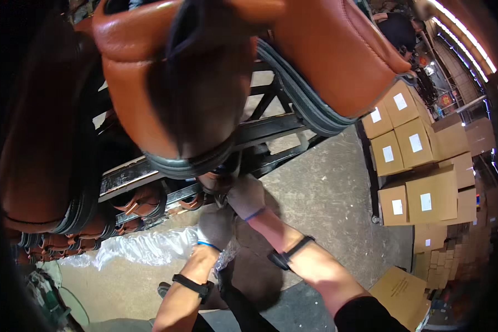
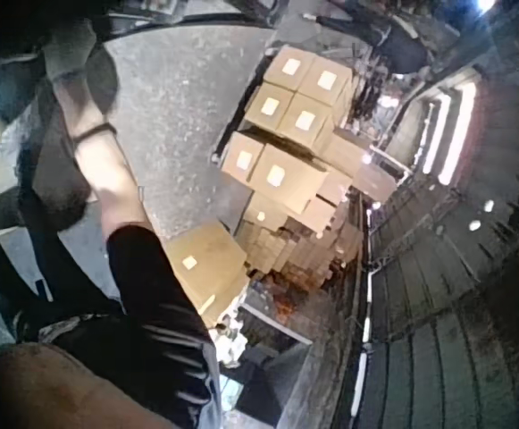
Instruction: The person is placing brown shoes into plastic bags on a drying or storage rack.
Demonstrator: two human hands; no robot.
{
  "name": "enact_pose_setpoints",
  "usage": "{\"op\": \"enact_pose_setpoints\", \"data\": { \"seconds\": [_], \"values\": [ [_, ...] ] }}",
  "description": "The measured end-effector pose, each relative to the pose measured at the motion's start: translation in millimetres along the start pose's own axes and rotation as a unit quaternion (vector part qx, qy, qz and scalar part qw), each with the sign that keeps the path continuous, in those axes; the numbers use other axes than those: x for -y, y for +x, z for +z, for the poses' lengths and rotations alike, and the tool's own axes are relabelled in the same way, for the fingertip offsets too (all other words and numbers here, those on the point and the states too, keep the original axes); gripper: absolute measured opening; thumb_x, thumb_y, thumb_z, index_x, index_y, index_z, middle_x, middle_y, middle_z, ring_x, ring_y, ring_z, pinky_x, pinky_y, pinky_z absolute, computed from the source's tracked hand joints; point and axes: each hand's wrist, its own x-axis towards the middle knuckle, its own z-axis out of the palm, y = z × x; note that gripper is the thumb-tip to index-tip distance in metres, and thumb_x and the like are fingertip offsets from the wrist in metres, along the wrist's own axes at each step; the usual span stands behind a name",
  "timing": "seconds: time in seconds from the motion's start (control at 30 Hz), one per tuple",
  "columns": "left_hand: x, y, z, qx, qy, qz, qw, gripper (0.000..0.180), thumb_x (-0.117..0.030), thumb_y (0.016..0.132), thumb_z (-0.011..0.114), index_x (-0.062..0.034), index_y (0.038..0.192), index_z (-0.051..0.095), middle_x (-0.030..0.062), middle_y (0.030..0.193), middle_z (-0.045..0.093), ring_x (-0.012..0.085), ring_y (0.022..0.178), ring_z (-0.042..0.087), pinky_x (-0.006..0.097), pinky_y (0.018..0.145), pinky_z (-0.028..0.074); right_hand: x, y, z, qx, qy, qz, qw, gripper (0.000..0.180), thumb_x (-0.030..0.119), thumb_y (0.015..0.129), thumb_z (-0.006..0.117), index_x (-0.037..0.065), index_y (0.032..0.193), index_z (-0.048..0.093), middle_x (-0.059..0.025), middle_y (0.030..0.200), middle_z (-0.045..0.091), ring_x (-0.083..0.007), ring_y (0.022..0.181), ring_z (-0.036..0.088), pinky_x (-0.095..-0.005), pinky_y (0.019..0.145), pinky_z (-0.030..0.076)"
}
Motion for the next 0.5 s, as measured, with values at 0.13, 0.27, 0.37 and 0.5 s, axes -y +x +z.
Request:
{"op": "enact_pose_setpoints", "data": {
  "seconds": [0.13,0.27,0.37,0.5],
  "values": [
    [-13,8,-6,-0.021,-0.04,-0.042,0.998,0.022,-0.032,0.091,0.074,-0.0148,0.104,0.077,0.0134,0.082,0.075,0.0395,0.073,0.073,0.051,0.069,0.058,-15,0,38,0.098,-0.075,0.058,0.991,0.013,0.017,0.082,0.069,0.006,0.081,0.077,-0.0198,0.079,0.075,-0.0389,0.08,0.075,-0.0536,0.072,0.058],
    [-11,15,4,0.024,-0.029,-0.054,0.998,0.02,-0.027,0.095,0.066,-0.0123,0.101,0.078,0.0199,0.084,0.077,0.0396,0.076,0.076,0.055,0.072,0.058,32,-26,-36,0.077,-0.058,0.026,0.995,0.035,0.029,0.091,0.068,0.006,0.117,0.073,-0.0211,0.106,0.074,-0.0444,0.1,0.069,-0.0566,0.094,0.051],
    [14,-3,23,0.012,-0.047,-0.106,0.993,0.021,-0.023,0.096,0.062,-0.013,0.096,0.08,0.0185,0.081,0.076,0.0383,0.075,0.076,0.054,0.068,0.058,50,9,0,0.212,-0.056,-0.02,0.975,0.041,0.035,0.096,0.064,0.008,0.126,0.07,-0.0229,0.124,0.071,-0.0451,0.116,0.065,-0.057,0.105,0.047],
    [23,6,25,0.082,0.034,-0.085,0.992,0.025,-0.03,0.096,0.068,-0.0098,0.086,0.079,0.0149,0.081,0.077,0.0322,0.074,0.075,0.046,0.066,0.056,-18,11,91,0.255,0.041,0.016,0.966,0.036,0.034,0.106,0.063,0.01,0.131,0.07,-0.0078,0.126,0.071,-0.0224,0.121,0.062,-0.0403,0.109,0.049]
  ]
}}
